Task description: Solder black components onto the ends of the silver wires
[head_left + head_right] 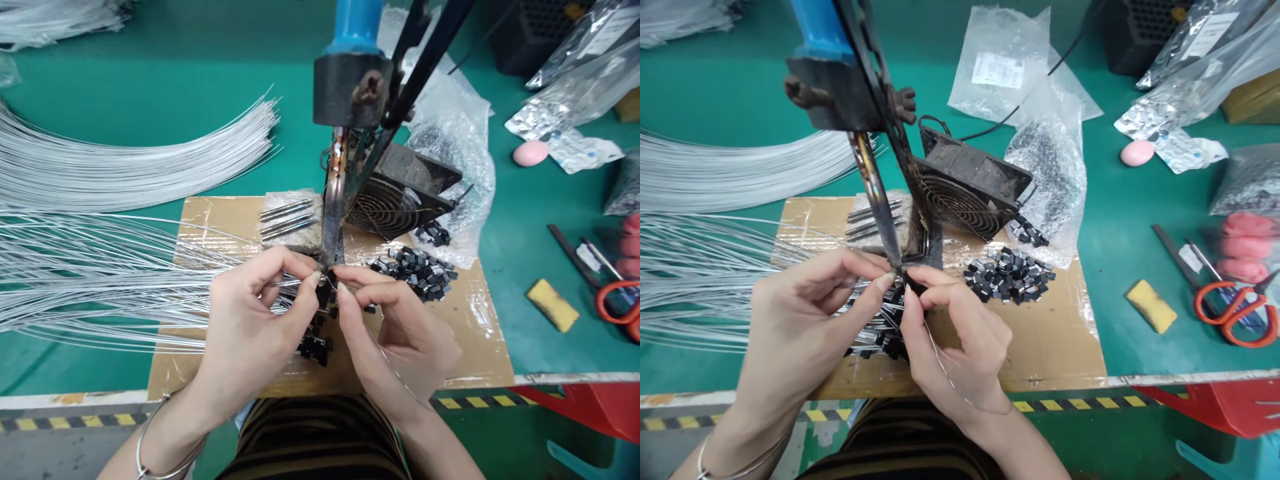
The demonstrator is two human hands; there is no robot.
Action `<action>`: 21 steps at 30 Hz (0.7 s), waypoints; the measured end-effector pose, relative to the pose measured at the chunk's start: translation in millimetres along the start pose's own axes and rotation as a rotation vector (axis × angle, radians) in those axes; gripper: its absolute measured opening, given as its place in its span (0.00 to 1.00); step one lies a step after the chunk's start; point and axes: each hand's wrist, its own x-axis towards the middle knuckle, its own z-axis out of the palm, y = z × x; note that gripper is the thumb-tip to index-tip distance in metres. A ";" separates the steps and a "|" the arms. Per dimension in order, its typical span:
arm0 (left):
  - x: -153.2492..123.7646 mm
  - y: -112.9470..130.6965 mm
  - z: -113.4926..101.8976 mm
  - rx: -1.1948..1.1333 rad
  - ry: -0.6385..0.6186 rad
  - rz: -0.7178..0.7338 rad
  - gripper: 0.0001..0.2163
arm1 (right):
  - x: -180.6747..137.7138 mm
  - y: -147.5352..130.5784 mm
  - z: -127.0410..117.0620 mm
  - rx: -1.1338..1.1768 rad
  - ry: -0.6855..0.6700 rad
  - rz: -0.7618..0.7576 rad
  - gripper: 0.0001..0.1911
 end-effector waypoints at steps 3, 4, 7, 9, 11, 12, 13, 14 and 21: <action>-0.3 -0.1 -1.0 -0.013 -0.001 0.003 0.06 | 0.1 -0.2 0.4 -0.002 0.007 -0.002 0.13; -0.3 0.0 -1.1 -0.015 -0.002 0.000 0.06 | 0.1 -0.2 0.4 -0.001 0.009 -0.001 0.13; 0.3 0.5 -0.6 -0.015 -0.003 -0.002 0.06 | 0.3 0.2 0.0 0.006 0.013 -0.007 0.14; 0.8 0.4 -0.1 -0.011 -0.003 0.002 0.06 | 0.3 0.9 -0.1 0.005 0.014 -0.017 0.14; 1.0 0.0 -0.2 -0.001 -0.007 0.003 0.06 | 0.2 1.8 -0.2 0.000 0.013 -0.029 0.14; 1.0 -0.2 -0.5 0.002 -0.008 0.003 0.06 | 0.2 2.1 -0.2 -0.005 0.010 -0.031 0.14; 0.9 -0.4 -0.9 0.003 -0.008 0.005 0.06 | 0.1 2.4 -0.2 -0.008 0.008 -0.033 0.14; 0.9 -0.6 -1.3 0.004 -0.008 0.003 0.05 | 0.0 2.5 -0.2 -0.012 0.009 -0.033 0.14; 0.7 -0.8 -1.1 0.004 0.002 -0.002 0.05 | 0.2 1.8 0.8 -0.022 0.024 -0.045 0.14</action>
